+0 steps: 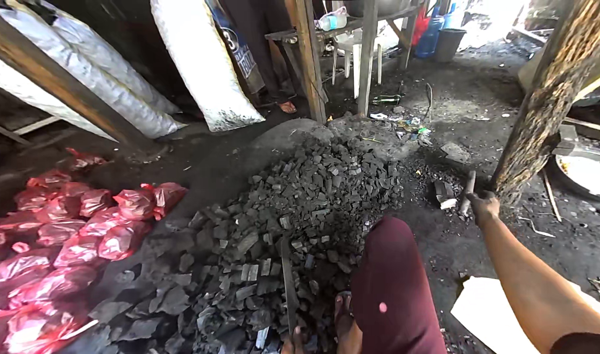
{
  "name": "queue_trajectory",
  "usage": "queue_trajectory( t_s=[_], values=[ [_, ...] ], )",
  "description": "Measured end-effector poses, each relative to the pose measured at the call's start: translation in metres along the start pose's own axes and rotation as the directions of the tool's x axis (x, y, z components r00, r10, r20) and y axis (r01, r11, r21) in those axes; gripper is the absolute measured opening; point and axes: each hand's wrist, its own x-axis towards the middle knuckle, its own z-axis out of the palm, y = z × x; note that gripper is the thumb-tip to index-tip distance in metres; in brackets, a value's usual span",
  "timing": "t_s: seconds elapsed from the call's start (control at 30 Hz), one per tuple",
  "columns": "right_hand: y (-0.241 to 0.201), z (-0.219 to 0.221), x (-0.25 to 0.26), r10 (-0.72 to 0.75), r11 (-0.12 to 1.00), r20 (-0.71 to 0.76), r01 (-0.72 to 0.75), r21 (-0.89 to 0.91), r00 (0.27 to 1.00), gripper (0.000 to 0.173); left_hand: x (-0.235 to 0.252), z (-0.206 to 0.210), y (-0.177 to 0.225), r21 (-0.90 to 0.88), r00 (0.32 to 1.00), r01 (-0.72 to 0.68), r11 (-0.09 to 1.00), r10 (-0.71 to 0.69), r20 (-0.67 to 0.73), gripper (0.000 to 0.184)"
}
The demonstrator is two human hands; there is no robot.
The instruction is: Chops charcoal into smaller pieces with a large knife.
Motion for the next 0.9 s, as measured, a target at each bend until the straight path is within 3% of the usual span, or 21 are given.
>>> queue_trajectory(
  t_s=[0.07,0.17,0.33,0.47,0.6,0.8,0.9],
  values=[
    [-0.011,0.029,-0.020,-0.093,0.995,0.102,0.088,0.054,0.990,0.045,-0.003,-0.004,0.004,-0.026,1.000,0.005,1.000,-0.006,-0.027,0.049],
    [-0.036,0.077,-0.061,-0.231,0.973,0.264,0.217,0.081,0.936,0.035,-0.009,-0.009,0.009,-0.140,0.992,-0.012,0.990,-0.006,-0.124,0.047],
    [-0.098,0.142,-0.150,-0.451,0.884,0.483,0.450,0.126,0.750,0.035,-0.009,-0.025,0.011,-0.408,0.939,0.036,0.912,-0.171,-0.298,0.042],
    [-0.123,0.201,-0.220,-0.579,0.758,0.670,0.611,0.230,0.465,0.033,0.001,-0.033,-0.006,-0.680,0.844,0.085,0.729,-0.416,-0.340,0.040],
    [-0.122,0.251,-0.304,-0.566,0.652,0.802,0.700,0.291,0.194,0.032,0.012,-0.037,-0.027,-0.861,0.750,0.081,0.503,-0.599,-0.279,0.040],
    [-0.101,0.327,-0.444,-0.401,0.483,0.896,0.788,0.383,-0.190,0.035,0.026,-0.054,-0.048,-0.940,0.703,0.124,0.317,-0.697,-0.142,0.041],
    [-0.093,0.358,-0.519,-0.329,0.340,0.863,0.804,0.488,-0.384,0.039,0.037,-0.054,-0.054,-0.972,0.703,0.112,0.206,-0.708,-0.069,0.042]
  ],
)
